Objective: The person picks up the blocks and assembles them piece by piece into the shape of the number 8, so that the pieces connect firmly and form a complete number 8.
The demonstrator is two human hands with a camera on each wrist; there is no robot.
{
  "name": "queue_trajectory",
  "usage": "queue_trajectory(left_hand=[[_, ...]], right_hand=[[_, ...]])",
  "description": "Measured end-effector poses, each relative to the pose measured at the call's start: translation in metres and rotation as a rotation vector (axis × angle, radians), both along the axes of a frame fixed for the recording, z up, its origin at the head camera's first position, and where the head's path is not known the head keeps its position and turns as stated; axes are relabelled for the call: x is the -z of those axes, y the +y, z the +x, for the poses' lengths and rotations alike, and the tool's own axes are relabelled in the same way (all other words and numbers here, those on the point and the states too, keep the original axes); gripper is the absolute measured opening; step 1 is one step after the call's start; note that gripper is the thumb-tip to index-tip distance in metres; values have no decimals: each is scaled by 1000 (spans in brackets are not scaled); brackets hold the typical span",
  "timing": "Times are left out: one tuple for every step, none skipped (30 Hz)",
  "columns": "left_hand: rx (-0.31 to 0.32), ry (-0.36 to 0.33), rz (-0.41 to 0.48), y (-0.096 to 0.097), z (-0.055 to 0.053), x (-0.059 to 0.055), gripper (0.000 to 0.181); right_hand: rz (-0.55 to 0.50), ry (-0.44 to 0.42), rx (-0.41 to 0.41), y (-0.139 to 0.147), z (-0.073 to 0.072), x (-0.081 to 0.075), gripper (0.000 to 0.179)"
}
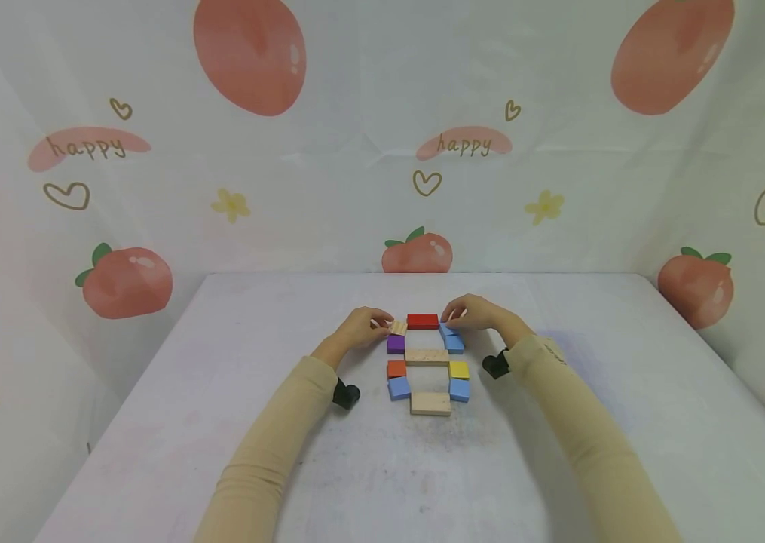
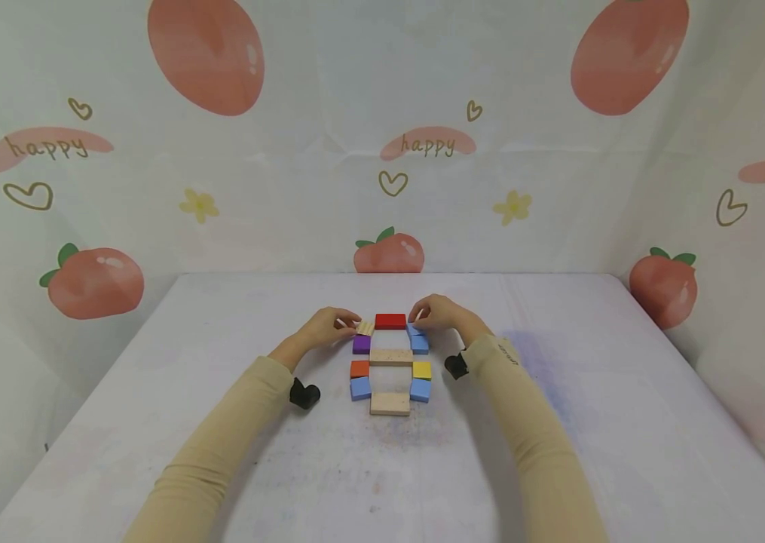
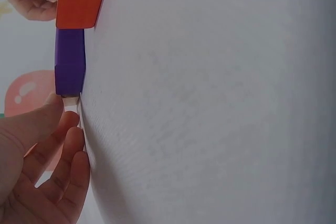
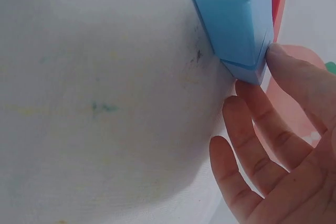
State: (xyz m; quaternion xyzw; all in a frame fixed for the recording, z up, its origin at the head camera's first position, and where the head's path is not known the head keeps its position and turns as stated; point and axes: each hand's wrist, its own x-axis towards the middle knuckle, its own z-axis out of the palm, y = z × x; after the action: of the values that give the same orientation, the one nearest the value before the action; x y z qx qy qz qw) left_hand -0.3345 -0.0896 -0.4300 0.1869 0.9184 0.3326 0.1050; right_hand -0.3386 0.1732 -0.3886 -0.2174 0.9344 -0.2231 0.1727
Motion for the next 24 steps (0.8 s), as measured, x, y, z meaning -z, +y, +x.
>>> queue_trajectory(left_hand=[[5,-1,-2,-1,-2,2,28],[11,2,-1,-1,-4,3,28],[15,10,-3,-1,-4,4,28],[14,7,0,-1,-3,3,28],[10,6,3,-1,-1,1,28],[6,7,6,0,1,-1,27],[-23,-18,-21,3,10,-13,28],[-21,-3,-27,4,12,-13,28],[-23,7,-29,5,14,-15,28],[-25,11,-34,6,16,-17,28],[-28,17,-43,6,17,-18,28],[-27,26,-46,6,18,-18,28],[-24,32,-48,6,18,-18,28],[-22,34,-49,6,18,-18,28],[-24,27,-42,6,19,-19,28],[-23,25,-40,6,19,-19,28],[-22,24,-36,6,19,-18,28],[-21,22,-33,6,19,-18,28],[-20,20,-33,6,19,-18,29],[-19,19,-32,6,19,-19,29],[-19,20,-32,5,19,-19,28],[-19,22,-32,5,19,-19,28],[-17,25,-31,5,19,-19,28],[-18,27,-31,5,19,-19,28]], right_hand=[[-3,2,-4,0,0,0,17],[-8,3,-6,1,0,0,17],[-12,6,-9,1,0,0,17],[-13,9,-14,1,0,1,17],[-15,11,-18,1,-1,1,17],[-18,11,-20,1,-1,0,18],[-19,10,-22,1,0,0,18],[-20,8,-23,1,0,0,18],[-20,5,-22,1,0,0,18],[-21,2,-21,0,0,0,19],[-22,-2,-18,0,0,-1,19],[-21,-4,-16,0,1,-1,19],[-22,-6,-14,0,1,-1,19],[-23,-7,-10,0,1,-1,18],[-26,-9,-6,-1,1,-1,18],[-27,-7,-4,-1,1,-1,18],[-28,-8,2,-1,1,0,18],[-28,-9,8,-2,0,0,18],[-28,-12,15,-2,0,0,18],[-28,-12,20,-3,0,1,19],[-28,-12,25,-3,0,1,20],[-26,-10,28,-4,0,1,21],[-24,-10,32,-4,0,1,21],[-23,-7,30,-5,0,1,22]])
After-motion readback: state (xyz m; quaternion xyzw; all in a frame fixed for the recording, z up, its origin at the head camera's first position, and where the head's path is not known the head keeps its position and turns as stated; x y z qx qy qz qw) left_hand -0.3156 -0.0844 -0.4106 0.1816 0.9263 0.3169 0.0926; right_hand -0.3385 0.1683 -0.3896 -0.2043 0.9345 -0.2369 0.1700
